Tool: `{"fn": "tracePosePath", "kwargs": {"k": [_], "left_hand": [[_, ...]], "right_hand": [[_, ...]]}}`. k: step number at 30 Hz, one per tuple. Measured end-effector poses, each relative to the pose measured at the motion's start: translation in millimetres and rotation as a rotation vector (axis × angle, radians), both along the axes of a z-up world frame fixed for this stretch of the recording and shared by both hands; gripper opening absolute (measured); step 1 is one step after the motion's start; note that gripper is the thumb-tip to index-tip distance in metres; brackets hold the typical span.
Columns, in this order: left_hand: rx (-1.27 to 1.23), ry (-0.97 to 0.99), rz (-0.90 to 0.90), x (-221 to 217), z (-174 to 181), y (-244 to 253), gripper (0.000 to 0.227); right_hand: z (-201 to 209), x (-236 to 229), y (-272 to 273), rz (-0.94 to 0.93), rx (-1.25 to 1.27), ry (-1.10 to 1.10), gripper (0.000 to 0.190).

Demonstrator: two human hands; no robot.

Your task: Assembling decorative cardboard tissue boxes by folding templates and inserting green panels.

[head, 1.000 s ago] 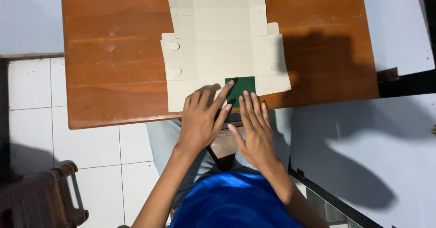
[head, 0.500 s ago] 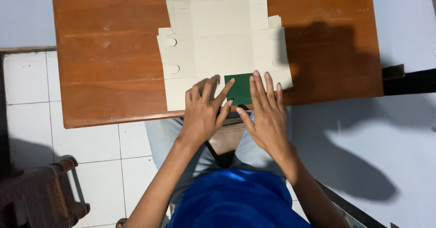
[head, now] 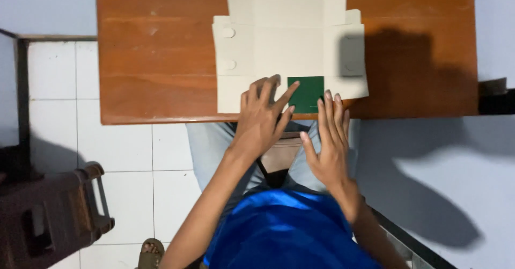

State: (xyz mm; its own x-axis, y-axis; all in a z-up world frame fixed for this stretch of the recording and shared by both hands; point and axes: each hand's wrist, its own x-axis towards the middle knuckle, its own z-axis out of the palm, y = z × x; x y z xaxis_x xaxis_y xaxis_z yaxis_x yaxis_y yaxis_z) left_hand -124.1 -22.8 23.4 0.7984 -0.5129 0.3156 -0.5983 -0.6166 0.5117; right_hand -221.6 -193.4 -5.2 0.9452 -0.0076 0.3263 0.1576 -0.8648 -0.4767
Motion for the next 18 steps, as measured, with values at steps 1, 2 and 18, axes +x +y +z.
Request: {"fn": "tracePosePath", "kwargs": {"k": [1,2,18], "left_hand": [[0.0,-0.009,0.014,-1,3,3,0.041],[-0.041,0.018,0.005,-2,6,6,0.042],[-0.051,-0.082,0.506,-56,-9,75,0.055]], "right_hand": [[-5,-6,9,0.014,0.0,-0.009,0.068],[-10,-13,17,0.018,0.032,-0.072,0.065],[20,25,43,0.123,-0.122,0.077,0.064]]}}
